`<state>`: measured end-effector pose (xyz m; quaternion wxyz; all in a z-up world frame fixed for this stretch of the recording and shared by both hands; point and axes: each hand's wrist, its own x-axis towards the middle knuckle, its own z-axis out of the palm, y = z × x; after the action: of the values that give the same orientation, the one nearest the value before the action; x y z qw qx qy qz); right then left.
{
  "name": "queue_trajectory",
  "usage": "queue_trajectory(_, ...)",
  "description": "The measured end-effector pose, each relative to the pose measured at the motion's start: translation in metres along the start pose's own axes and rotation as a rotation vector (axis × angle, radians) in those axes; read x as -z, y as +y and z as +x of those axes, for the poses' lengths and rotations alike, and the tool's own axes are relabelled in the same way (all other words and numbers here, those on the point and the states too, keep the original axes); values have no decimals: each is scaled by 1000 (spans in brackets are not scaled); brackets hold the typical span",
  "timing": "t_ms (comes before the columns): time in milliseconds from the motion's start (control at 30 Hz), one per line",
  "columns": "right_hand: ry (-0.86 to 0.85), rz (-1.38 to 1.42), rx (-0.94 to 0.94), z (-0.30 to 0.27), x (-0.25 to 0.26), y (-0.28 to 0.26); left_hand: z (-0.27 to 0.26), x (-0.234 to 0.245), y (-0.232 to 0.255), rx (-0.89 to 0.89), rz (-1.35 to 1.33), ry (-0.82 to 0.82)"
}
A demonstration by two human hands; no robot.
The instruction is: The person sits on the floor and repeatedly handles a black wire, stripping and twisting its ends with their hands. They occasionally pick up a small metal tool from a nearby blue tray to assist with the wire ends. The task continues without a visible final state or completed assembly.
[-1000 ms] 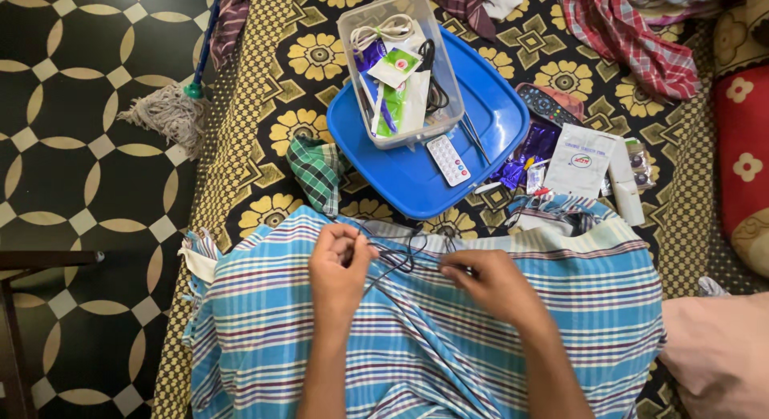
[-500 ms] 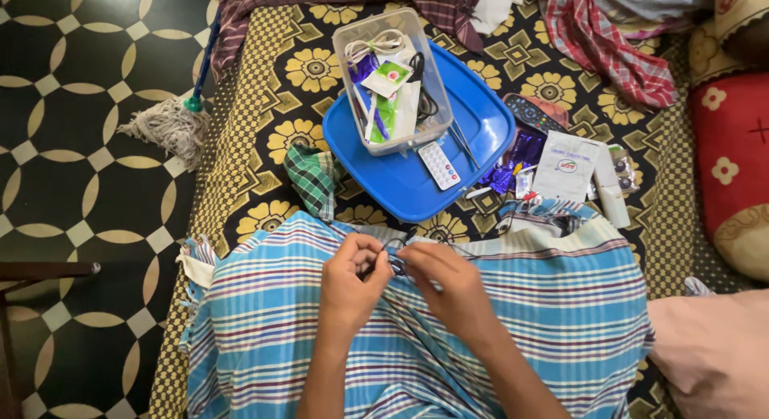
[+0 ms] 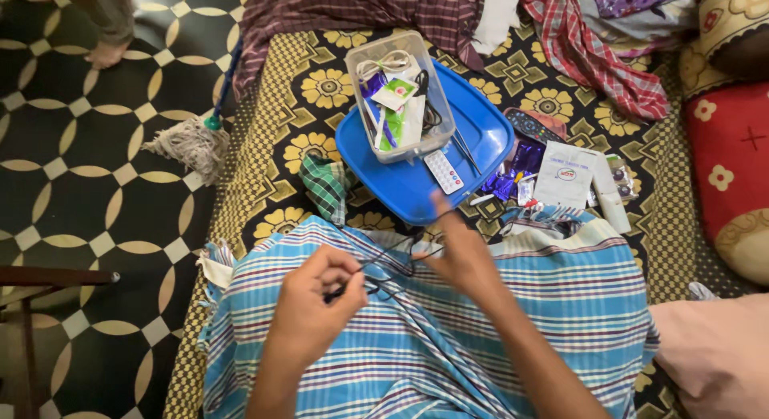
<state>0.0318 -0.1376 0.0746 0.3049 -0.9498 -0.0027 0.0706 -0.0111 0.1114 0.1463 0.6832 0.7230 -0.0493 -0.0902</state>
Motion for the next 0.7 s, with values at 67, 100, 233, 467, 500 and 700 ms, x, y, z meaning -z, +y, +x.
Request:
queue_trajectory(67, 210, -10, 166, 5, 20, 13, -1, 19, 5, 45, -58, 6)
queue_trajectory(100, 314, -15, 247, 6, 30, 20, -1, 26, 6, 69, -88, 9)
queue_trajectory(233, 116, -200, -199, 13, 82, 53, 3, 44, 11, 53, -92, 46)
queue_trajectory(467, -85, 232, 106, 56, 168, 169, 35, 41, 22, 49, 18, 16)
queue_trajectory(500, -153, 283, 102, 62, 178, 182, 40, 37, 24, 58, 61, 10)
queue_trajectory(700, -54, 55, -96, 109, 193, 282, 55, 26, 31, 99, 85, -13)
